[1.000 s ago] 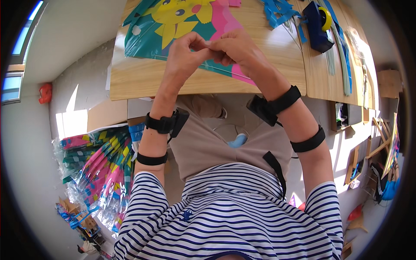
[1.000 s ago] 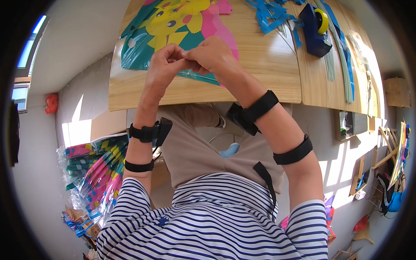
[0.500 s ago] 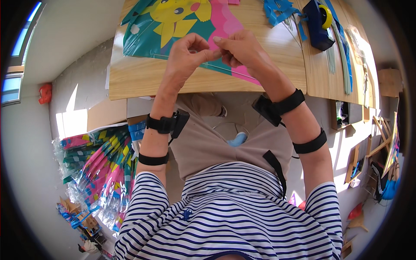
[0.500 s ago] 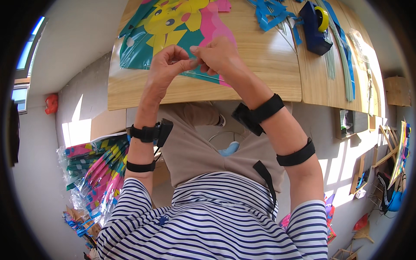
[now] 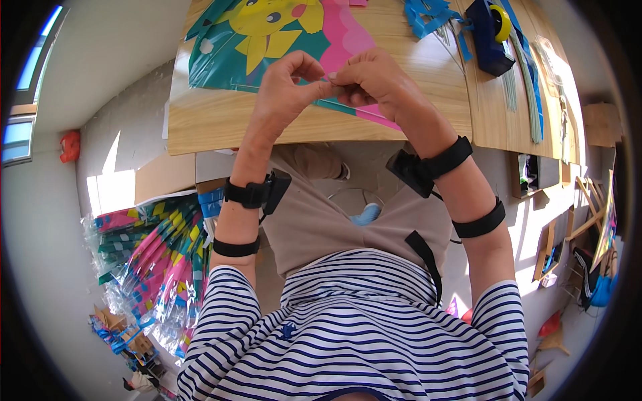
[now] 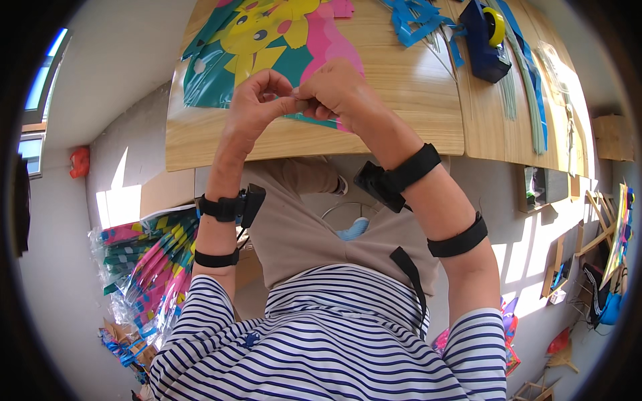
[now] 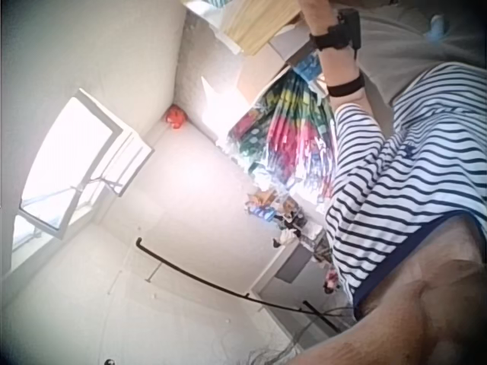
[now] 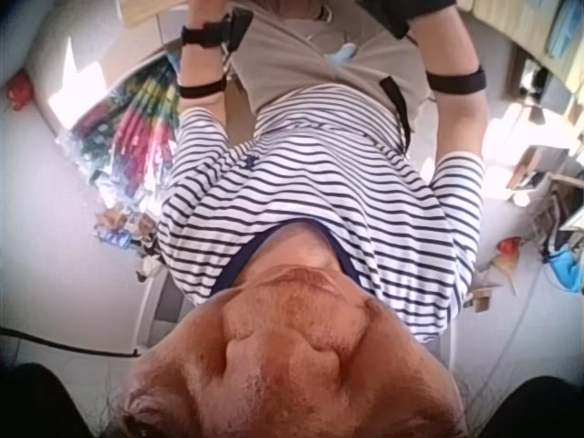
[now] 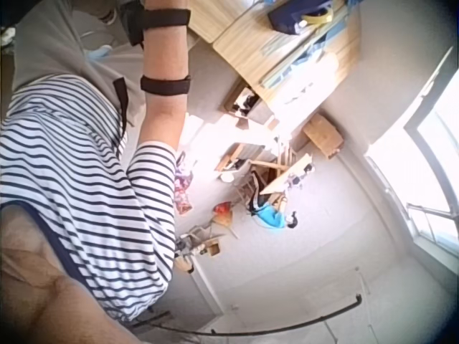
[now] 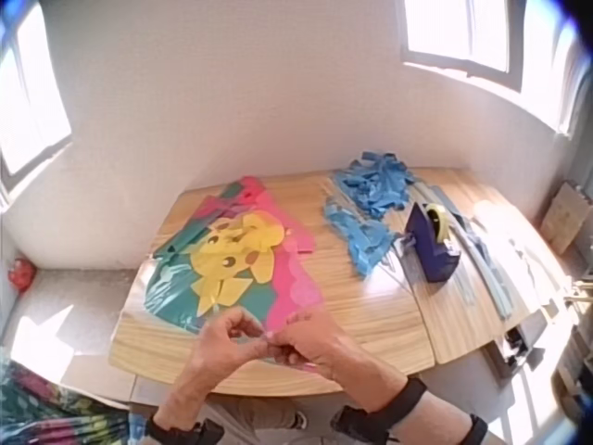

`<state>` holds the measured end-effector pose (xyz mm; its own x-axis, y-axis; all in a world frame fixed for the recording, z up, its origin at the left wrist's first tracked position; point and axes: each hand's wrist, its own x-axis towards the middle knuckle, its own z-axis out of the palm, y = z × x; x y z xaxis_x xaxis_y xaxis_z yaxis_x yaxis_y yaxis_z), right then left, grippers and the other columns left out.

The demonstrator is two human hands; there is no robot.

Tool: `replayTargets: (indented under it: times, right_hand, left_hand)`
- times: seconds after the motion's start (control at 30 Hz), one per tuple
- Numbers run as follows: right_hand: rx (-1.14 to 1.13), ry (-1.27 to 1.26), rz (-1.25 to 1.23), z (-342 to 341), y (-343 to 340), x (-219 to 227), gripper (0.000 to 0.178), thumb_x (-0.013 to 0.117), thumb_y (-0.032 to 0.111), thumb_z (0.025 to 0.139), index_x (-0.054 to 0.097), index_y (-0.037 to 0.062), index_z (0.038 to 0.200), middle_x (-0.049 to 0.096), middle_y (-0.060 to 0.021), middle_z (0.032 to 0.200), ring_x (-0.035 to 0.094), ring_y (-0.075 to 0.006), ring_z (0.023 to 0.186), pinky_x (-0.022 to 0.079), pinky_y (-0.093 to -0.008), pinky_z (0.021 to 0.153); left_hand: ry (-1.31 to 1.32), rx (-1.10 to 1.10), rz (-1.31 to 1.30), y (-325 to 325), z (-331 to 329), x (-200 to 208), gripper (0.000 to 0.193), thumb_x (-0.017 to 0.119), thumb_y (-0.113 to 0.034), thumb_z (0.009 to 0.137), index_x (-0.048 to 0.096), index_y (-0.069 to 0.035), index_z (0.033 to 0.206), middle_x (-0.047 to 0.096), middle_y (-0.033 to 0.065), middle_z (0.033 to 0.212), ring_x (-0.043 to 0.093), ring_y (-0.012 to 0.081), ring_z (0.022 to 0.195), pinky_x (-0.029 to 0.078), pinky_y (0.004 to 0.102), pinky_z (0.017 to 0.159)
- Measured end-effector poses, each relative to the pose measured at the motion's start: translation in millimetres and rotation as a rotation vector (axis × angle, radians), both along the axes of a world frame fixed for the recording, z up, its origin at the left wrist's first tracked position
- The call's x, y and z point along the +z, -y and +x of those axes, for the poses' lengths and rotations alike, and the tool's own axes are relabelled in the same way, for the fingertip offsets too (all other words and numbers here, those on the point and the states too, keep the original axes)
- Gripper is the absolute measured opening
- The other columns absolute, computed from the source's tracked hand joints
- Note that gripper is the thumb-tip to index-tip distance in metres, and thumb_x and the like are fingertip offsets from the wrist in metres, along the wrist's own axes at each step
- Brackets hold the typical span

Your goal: Assembling a plastic character kite by attaching plastic film and tape.

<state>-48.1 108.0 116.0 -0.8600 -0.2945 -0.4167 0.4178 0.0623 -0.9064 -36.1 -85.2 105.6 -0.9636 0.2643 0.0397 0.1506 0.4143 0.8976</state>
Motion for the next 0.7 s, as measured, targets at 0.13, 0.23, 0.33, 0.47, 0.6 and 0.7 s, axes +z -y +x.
replayTargets:
  times: [0.13,0.23,0.33,0.47,0.6,0.7]
  right_hand:
    - [0.001,-0.098,0.126,0.8,-4.7,-4.9,0.017,0.074,0.012,0.084,0.068,-0.0009,0.075,0.065,-0.0077,0.065,0.057,-0.011,0.052,0.043,-0.0226,0.046]
    - [0.013,-0.064,0.162,4.4,-13.4,-4.0,0.016,0.073,0.01,0.083,0.066,-0.0004,0.073,0.064,-0.0076,0.064,0.055,-0.0105,0.051,0.042,-0.0232,0.047]
    - [0.018,-0.06,0.19,9.3,-18.4,-5.4,0.017,0.072,0.01,0.083,0.064,0.0002,0.073,0.063,-0.0069,0.064,0.054,-0.0098,0.051,0.042,-0.0238,0.048]
    - [0.044,-0.111,0.303,12.4,-23.0,-7.5,0.016,0.071,0.011,0.084,0.064,0.0009,0.074,0.063,-0.0065,0.065,0.054,-0.0097,0.051,0.043,-0.0244,0.048]
    - [0.081,-0.143,0.412,15.5,-31.4,-11.4,0.016,0.07,0.012,0.084,0.063,0.0003,0.074,0.063,-0.0064,0.065,0.054,-0.0101,0.051,0.042,-0.0257,0.048]
    - [0.062,-0.138,0.452,22.2,-38.9,-13.7,0.016,0.07,0.012,0.083,0.064,-0.0007,0.075,0.063,-0.0066,0.064,0.053,-0.0104,0.051,0.042,-0.0265,0.048]
  left_hand:
    - [-0.006,-0.037,0.107,4.2,2.1,-7.4,0.026,0.084,-0.01,0.077,0.065,-0.006,0.094,0.065,-0.0018,0.09,0.059,0.0075,0.09,0.048,0.0235,0.074]
    - [0.104,0.056,0.272,15.6,-1.9,-20.3,0.019,0.081,-0.008,0.079,0.066,-0.006,0.091,0.064,-0.0028,0.087,0.059,0.0073,0.086,0.046,0.0235,0.072]
    - [0.096,0.211,0.048,23.1,-11.1,-49.7,0.013,0.076,-0.005,0.081,0.065,-0.003,0.088,0.064,-0.0014,0.081,0.059,0.0074,0.08,0.047,0.024,0.071]
    - [0.037,0.202,-0.042,21.3,-12.1,-88.4,0.012,0.074,-0.005,0.078,0.065,-0.001,0.084,0.066,0.0067,0.075,0.063,0.0153,0.071,0.05,0.0299,0.068]
    - [-0.015,0.202,-0.086,17.0,-12.2,-98.9,0.01,0.072,-0.002,0.079,0.064,0.0,0.084,0.063,0.0043,0.073,0.058,0.0115,0.069,0.048,0.0276,0.065]
    - [-0.041,0.199,-0.077,16.3,-13.3,-102.5,0.011,0.072,-0.001,0.079,0.063,-0.001,0.084,0.062,0.0016,0.072,0.056,0.0088,0.068,0.047,0.0261,0.064]
